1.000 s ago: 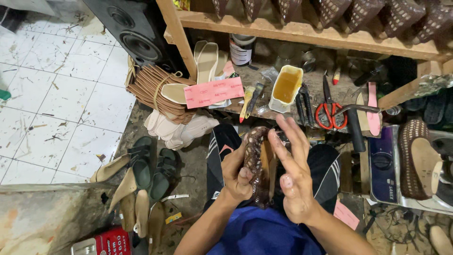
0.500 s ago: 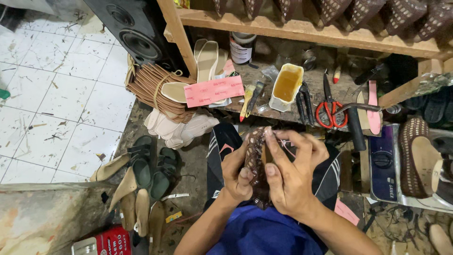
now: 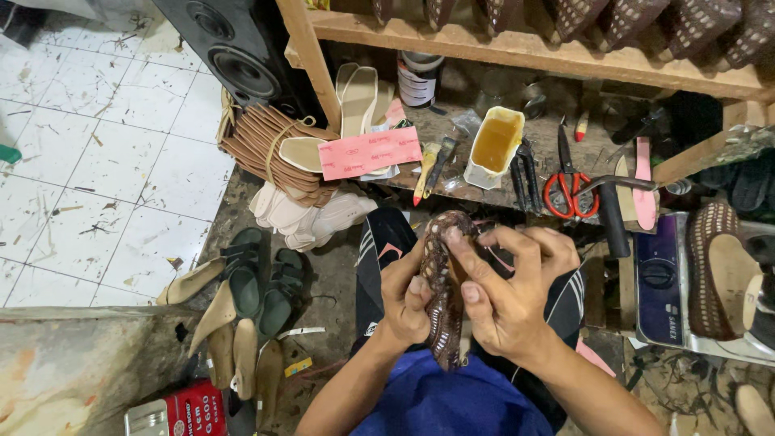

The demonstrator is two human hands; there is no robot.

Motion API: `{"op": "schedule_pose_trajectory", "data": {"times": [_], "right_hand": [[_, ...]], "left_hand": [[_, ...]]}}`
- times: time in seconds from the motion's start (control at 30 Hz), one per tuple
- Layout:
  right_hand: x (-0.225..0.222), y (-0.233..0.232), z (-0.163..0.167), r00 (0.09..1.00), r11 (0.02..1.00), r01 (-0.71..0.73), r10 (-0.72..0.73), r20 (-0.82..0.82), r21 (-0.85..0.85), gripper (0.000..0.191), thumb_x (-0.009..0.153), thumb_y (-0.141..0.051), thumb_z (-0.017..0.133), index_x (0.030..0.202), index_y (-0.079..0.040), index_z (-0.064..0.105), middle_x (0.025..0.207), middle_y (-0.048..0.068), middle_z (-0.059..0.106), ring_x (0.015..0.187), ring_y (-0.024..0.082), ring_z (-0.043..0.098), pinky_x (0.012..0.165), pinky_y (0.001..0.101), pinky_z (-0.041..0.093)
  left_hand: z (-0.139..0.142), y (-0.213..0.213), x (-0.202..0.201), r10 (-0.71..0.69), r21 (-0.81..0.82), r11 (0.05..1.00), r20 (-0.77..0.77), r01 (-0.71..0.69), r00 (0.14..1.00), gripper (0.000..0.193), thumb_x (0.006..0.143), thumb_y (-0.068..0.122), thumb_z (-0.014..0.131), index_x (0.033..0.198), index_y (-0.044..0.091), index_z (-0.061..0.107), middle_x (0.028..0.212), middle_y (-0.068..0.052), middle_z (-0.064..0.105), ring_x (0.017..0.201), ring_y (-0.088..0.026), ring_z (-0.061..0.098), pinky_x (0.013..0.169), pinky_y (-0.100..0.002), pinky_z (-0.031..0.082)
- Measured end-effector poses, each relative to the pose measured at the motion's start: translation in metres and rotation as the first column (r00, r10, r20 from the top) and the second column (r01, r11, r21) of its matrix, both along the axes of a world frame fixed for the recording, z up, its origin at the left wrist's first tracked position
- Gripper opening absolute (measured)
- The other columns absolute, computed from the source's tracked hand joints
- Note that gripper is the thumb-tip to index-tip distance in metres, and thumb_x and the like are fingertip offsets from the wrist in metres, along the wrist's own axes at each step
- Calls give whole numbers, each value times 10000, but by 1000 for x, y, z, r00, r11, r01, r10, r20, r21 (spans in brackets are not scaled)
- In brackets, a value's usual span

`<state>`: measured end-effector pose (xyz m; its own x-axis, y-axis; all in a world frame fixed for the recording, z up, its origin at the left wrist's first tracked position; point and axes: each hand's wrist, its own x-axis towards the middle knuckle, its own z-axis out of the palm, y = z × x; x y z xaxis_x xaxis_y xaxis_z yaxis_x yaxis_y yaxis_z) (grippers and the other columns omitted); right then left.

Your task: The person sits on the floor of a shoe workshop holding a woven shoe upper and applies yellow glue from a container onto the insole area, spreading it with their fingers along the edge. They press and smooth the glued strip, then place the finished upper on a shelf rack and pick up another shoe to continue.

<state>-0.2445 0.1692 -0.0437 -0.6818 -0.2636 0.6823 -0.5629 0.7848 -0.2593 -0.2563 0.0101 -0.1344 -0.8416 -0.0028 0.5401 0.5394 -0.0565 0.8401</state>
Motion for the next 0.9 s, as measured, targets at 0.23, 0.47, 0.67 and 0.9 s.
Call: {"op": "schedule_pose_trajectory", "data": {"times": [0.23,0.47,0.67,0.9], "right_hand": [[-6,4,1,1000,1000,-6,7,15,-14,415,1031,-370,494,1308,-181,740,1170,109,563,1186,333,363,1102,513,224],[-11,7,-2,996,994,-52,59,73,-98,460,1043,-388,453,1332,-154,724,1216,132,565,1212,344,353,1140,511,205],[-17,13,1,998,998,-57,57,23,-4,423,1017,-414,493,1285,-224,759,1172,112,565,1204,338,350,1121,529,193],[-36,34,8,960,974,-47,105,-258,222,381,982,-500,573,1228,-346,820,1085,32,581,1105,287,390,1072,524,206]], "left_hand": [[8,-1,2,-111,60,992,40,109,993,776,1103,545,396,1494,-120,476,1202,-178,740,974,-171,728,870,-273,566],[15,0,0,-159,76,985,65,154,985,717,1128,478,376,1511,-124,446,1324,-212,695,1150,-222,709,1013,-300,545],[20,-6,-1,-173,54,984,131,167,976,679,1120,444,370,1521,-97,464,1277,-186,723,1067,-189,717,951,-277,548],[14,-8,-5,-287,214,947,213,242,934,668,1128,432,405,1528,-101,455,1286,-143,697,1114,-146,651,1016,-261,508]]}}
